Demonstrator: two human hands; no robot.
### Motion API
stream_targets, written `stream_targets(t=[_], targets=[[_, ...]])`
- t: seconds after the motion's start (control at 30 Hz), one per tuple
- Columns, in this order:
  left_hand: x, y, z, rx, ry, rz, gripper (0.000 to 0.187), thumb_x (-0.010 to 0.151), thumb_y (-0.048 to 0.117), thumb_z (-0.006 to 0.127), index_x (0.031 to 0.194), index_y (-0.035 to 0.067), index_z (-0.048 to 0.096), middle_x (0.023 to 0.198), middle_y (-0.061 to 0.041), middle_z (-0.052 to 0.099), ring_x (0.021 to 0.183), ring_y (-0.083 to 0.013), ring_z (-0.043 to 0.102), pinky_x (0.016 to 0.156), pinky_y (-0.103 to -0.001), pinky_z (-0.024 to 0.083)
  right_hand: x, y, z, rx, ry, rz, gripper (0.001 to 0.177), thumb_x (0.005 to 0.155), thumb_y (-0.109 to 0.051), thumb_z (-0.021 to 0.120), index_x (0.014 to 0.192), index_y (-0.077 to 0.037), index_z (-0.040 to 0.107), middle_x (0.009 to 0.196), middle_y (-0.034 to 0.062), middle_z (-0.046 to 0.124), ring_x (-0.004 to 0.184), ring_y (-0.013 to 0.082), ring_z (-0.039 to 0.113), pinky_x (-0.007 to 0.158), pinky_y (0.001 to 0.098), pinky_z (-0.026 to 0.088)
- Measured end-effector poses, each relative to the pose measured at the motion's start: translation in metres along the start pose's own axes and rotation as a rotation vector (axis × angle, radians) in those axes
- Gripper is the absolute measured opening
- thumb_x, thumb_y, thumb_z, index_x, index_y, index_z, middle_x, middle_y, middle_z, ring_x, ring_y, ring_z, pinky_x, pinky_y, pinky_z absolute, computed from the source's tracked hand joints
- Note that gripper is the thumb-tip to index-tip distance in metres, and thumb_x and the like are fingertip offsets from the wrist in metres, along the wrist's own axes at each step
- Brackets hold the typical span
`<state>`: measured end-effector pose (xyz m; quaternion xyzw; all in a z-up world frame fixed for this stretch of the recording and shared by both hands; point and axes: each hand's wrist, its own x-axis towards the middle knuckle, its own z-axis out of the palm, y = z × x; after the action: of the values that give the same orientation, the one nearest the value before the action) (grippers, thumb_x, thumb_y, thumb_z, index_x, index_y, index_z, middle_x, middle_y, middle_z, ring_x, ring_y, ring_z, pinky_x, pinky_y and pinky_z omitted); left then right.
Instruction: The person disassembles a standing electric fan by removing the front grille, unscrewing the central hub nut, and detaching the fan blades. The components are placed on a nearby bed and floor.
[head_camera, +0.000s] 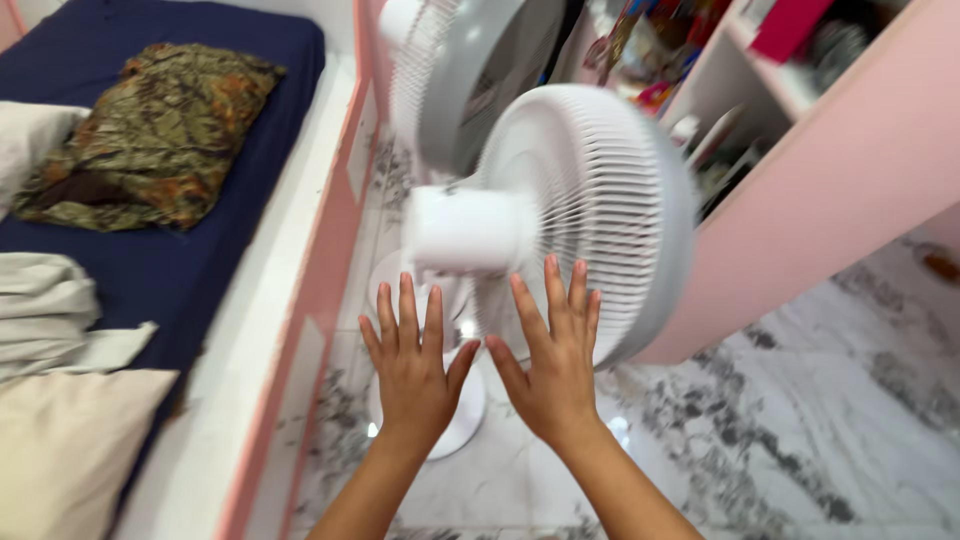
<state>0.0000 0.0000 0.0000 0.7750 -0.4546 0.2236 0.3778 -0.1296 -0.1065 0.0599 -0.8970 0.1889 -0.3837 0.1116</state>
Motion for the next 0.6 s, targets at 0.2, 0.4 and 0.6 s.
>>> stream_targets(t=[0.2, 0.4, 0.6], targets=[[0.013, 0.105, 0.046, -0.023, 0.056, 0.000, 0.075, 0.098, 0.043, 0.064, 0.156, 0.003, 0.037, 0.166, -0.026, 0.025, 0.155, -0.0492, 0.018, 0.120, -0.072, 0.007, 0.017, 0.080, -0.072, 0.031, 0.007, -0.109, 0.064, 0.100, -0.036, 0.066, 0.156, -0.012, 0.046, 0.171, 0.0209, 0.022, 0.161, 0.0459, 0.007, 0.125, 0.0684, 0.005], [0.051, 0.153, 0.077, 0.005, 0.138, 0.032, 0.072, 0.100, 0.047, 0.061, 0.155, 0.004, 0.041, 0.165, -0.027, 0.030, 0.155, -0.0485, 0.022, 0.123, -0.070, 0.008, 0.057, 0.134, -0.090, 0.019, 0.030, -0.122, 0.064, 0.098, -0.037, 0.068, 0.153, -0.010, 0.049, 0.168, 0.0229, 0.026, 0.159, 0.0470, 0.010, 0.124, 0.0683, 0.005], [0.078, 0.163, 0.085, 0.031, 0.139, 0.048, 0.071, 0.098, 0.044, 0.065, 0.153, 0.005, 0.045, 0.164, -0.026, 0.033, 0.155, -0.0473, 0.024, 0.123, -0.069, 0.008, 0.084, 0.169, -0.079, 0.106, 0.050, -0.125, 0.063, 0.101, -0.034, 0.067, 0.155, -0.009, 0.047, 0.169, 0.0222, 0.027, 0.161, 0.0447, 0.013, 0.127, 0.0643, 0.009]])
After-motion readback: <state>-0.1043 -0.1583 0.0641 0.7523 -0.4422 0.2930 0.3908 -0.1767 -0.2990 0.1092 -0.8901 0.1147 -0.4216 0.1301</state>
